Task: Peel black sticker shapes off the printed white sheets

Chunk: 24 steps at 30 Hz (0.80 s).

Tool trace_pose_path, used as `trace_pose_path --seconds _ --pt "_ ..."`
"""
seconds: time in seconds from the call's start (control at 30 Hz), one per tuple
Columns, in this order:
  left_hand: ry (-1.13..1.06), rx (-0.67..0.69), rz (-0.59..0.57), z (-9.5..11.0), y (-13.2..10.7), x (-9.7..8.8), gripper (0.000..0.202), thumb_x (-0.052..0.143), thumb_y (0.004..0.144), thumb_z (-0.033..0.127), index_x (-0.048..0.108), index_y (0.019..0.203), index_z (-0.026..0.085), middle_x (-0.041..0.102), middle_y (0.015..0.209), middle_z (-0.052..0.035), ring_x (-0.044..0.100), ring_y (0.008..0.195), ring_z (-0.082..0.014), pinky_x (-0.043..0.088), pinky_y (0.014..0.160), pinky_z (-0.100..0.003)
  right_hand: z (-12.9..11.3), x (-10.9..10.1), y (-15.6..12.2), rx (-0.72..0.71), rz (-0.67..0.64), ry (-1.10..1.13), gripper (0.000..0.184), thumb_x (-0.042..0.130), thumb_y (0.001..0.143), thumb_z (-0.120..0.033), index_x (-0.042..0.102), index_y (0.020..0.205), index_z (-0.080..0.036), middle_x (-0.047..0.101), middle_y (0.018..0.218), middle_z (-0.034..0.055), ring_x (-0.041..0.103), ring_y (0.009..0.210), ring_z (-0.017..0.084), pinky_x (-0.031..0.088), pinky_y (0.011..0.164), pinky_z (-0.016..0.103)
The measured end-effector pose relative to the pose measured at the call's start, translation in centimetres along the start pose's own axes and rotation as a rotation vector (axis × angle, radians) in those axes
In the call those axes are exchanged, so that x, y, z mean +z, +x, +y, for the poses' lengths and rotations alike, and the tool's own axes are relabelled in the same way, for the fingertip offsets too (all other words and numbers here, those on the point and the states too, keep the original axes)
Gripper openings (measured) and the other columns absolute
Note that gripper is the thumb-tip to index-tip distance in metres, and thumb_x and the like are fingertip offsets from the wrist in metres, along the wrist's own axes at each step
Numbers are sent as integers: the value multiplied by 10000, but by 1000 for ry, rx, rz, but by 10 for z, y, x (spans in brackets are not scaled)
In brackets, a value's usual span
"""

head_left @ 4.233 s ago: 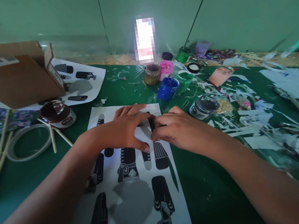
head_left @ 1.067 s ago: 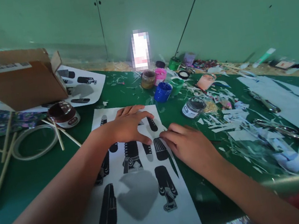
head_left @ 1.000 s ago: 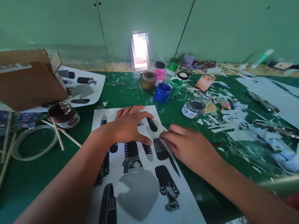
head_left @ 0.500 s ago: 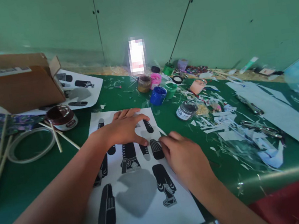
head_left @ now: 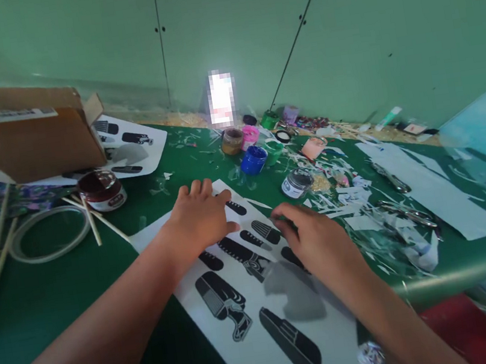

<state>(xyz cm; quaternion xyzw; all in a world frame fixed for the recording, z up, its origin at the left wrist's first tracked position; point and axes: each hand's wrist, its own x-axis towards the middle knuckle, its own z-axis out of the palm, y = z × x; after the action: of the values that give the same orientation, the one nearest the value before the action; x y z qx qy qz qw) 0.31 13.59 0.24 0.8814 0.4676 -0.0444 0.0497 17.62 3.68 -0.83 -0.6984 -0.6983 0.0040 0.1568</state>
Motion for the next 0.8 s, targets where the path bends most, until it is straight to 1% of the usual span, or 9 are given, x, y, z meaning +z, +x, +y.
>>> trace_pose_path --seconds 0.1,0.2,0.27,0.33,0.43,0.53,0.6,0.67,0.8 --pt "-11 89 34 -1 -1 1 550 615 803 443 535 1250 133 436 1362 -198 385 1248 -385 343 980 -501 -3 7 0 -1 -10 67 162 425 881 -214 587 881 -220 657 803 23 598 650 151 353 532 264" --pt "-81 220 1 1 0 5 480 553 851 307 477 1320 234 310 1496 -114 295 1344 -336 304 1039 -500 -6 18 -5 0 -15 121 143 430 869 -197 573 869 -203 663 837 40 621 703 171 390 569 275" --pt "-100 257 -49 2 0 6 467 534 859 292 477 1322 291 319 1502 -75 295 1351 -322 298 1045 -517 -7 24 -11 -6 -6 118 146 429 875 -196 573 897 -196 663 875 47 626 709 174 392 555 272" --pt "-97 250 -79 3 0 5 492 575 830 368 499 1311 295 352 1482 -84 316 1331 -345 307 1027 -546 -7 28 -17 -13 26 68 171 435 889 -219 583 971 -192 656 933 57 624 690 170 385 526 266" --pt "-96 236 -102 1 2 4 678 641 750 505 449 1368 301 338 1485 -106 291 1333 -380 276 1027 -587 -7 31 -25 -33 72 -41 245 485 897 -317 595 1082 -200 639 930 53 614 628 163 376 487 262" --pt "-116 226 -76 -3 8 9 797 595 752 603 341 1440 290 236 1536 -116 192 1386 -367 201 1074 -572 -7 35 -29 -84 120 -75 271 479 909 -380 617 1077 -220 621 862 31 601 585 149 370 470 251" --pt "-133 239 -32 -5 13 15 765 524 794 630 315 1450 296 186 1558 -102 147 1405 -351 151 1094 -566 -6 36 -31 -91 152 -77 267 453 919 -384 625 1039 -219 610 860 32 595 579 141 365 466 245" --pt "-145 264 34 -7 18 22 681 477 832 618 359 1426 306 240 1536 -91 193 1386 -344 147 1090 -566 -4 35 -30 -45 161 -98 294 468 903 -411 618 1044 -202 601 899 50 592 582 143 359 460 250" --pt "-156 293 217 -9 27 29 432 488 880 474 548 1254 265 476 1291 -100 410 1193 -299 303 987 -478 2 26 -21 131 49 -109 377 565 837 -456 608 1097 -187 605 986 91 610 645 174 366 485 262"
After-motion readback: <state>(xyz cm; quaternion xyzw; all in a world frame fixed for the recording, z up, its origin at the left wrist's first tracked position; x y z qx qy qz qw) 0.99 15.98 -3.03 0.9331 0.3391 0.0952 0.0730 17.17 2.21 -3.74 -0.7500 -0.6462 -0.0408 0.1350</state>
